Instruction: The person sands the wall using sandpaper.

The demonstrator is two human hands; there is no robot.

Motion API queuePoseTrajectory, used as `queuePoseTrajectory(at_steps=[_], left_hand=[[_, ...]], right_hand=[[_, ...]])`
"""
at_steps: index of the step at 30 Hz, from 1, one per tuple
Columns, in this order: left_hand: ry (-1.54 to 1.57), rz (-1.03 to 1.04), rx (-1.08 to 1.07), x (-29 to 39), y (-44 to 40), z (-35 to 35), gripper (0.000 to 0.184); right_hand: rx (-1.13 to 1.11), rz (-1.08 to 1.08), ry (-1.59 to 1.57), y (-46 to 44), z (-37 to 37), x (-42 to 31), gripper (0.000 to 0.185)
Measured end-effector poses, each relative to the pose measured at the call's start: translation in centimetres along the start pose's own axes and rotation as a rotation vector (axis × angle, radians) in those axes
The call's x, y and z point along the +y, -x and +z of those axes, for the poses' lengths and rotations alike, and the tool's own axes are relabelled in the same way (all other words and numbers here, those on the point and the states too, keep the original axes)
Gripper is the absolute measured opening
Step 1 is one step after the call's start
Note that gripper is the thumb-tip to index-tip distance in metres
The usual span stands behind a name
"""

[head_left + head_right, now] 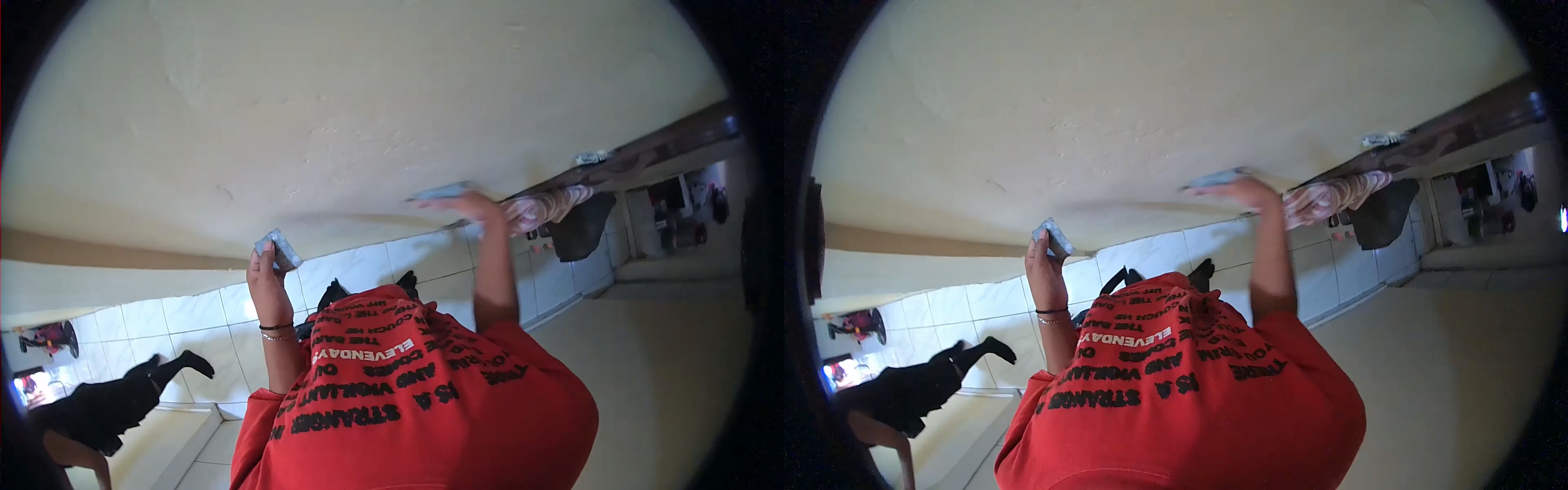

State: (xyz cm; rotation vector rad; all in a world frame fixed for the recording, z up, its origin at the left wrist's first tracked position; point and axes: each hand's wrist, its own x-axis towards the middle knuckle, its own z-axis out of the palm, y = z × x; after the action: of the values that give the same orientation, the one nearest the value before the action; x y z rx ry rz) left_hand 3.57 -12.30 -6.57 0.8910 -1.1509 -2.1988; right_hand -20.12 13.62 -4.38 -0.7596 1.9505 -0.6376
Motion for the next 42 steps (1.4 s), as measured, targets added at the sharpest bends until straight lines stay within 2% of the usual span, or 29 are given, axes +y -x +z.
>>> queuePoseTrajectory(at_steps=[2, 4, 6, 8, 9, 12, 13, 15, 17, 18, 20, 22, 23, 25, 27, 28, 29, 31, 33, 36, 38, 40, 42], left_hand=[[0.006, -0.003, 0.052, -0.6, 0.1, -1.1, 0.023], [-0.004, -0.014, 0.089, -1.4, 0.3, -2.1, 0.023], [-0.029, -0.013, 0.091, -1.7, 0.0, -2.3, 0.024], [-0.045, -0.015, 0.057, -1.7, -0.5, -1.1, 0.023], [-0.065, -0.023, 0.032, -1.6, -0.9, -0.1, 0.023], [-0.102, -0.018, -0.054, -1.3, -1.1, 3.1, 0.022], [-0.113, 0.003, -0.103, -1.3, -1.0, 4.0, 0.022], [-0.114, -0.007, -0.124, -1.6, -0.4, 5.0, 0.022], [-0.098, -0.030, -0.110, -2.2, 0.4, 5.9, 0.022], [-0.097, -0.024, -0.103, -2.5, 0.8, 5.9, 0.022], [-0.122, -0.056, -0.017, -3.5, 1.3, 6.1, 0.022], [-0.119, -0.040, -0.010, -4.3, 1.4, 6.4, 0.022], [-0.116, -0.033, -0.008, -4.8, 1.4, 6.8, 0.022], [-0.133, -0.028, -0.024, -5.1, 1.4, 8.9, 0.022], [-0.165, -0.030, -0.047, -5.3, 1.3, 11.2, 0.022], [-0.182, -0.037, -0.116, -5.5, 1.3, 12.3, 0.022], [-0.197, -0.044, -0.184, -5.7, 1.4, 13.2, 0.023], [-0.209, -0.050, -0.207, -6.2, 2.0, 15.3, 0.022], [-0.230, -0.062, -0.205, -7.1, 2.1, 16.0, 0.021], [-0.204, -0.095, -0.182, -8.4, 2.5, 16.1, 0.021], [-0.183, -0.100, -0.156, -8.8, 3.0, 16.4, 0.020], [-0.166, -0.107, -0.140, -8.7, 3.0, 16.9, 0.020], [-0.198, -0.103, -0.159, -8.7, 2.9, 17.4, 0.020]], right_hand=[[0.155, 0.173, -0.322, 4.4, -3.6, 3.5, 0.039], [0.236, 0.264, -0.488, 5.5, -4.1, 3.0, 0.037], [0.289, 0.513, -0.361, 4.9, -3.7, 1.5, 0.036], [0.078, 0.078, -0.097, 1.4, -1.2, 2.1, 0.037], [0.060, 0.022, -0.035, 0.0, 0.8, -0.2, 0.036], [-0.182, -0.289, -0.420, -5.5, 5.9, -0.7, 0.041], [-0.177, -0.295, -0.426, -4.8, 5.2, -0.7, 0.041], [-0.098, -0.022, -0.247, -2.4, 2.9, -0.4, 0.042], [0.138, -0.099, -0.282, 1.5, -1.6, 3.5, 0.039], [0.132, -0.105, -0.279, 3.6, -3.2, 5.6, 0.039], [0.246, 0.060, -0.726, 7.2, -6.3, 9.9, 0.035], [0.300, 0.141, -0.951, 8.1, -7.3, 10.2, 0.033], [0.245, 0.132, -0.860, 8.1, -7.3, 10.4, 0.043], [0.226, -0.284, -0.542, 6.4, -6.0, 9.5, 0.039], [0.131, -0.558, -0.428, 1.3, -2.6, 8.5, 0.027], [0.002, -0.432, -0.556, -0.7, -1.2, 8.0, 0.027], [0.009, -0.432, -0.571, 0.1, -1.1, 6.5, 0.027], [0.028, -0.289, -0.535, 2.7, -2.4, 3.2, 0.027], [0.138, -0.354, -0.511, 3.5, -5.0, 9.5, 0.030], [0.101, -0.297, -1.014, 8.6, -9.7, 19.5, 0.033], [0.083, -0.094, -1.265, 9.7, -11.1, 20.4, 0.033], [0.172, -0.096, -1.040, 10.5, -11.3, 18.3, 0.032], [0.025, -0.297, -0.561, 6.4, -9.1, 13.8, 0.034]])
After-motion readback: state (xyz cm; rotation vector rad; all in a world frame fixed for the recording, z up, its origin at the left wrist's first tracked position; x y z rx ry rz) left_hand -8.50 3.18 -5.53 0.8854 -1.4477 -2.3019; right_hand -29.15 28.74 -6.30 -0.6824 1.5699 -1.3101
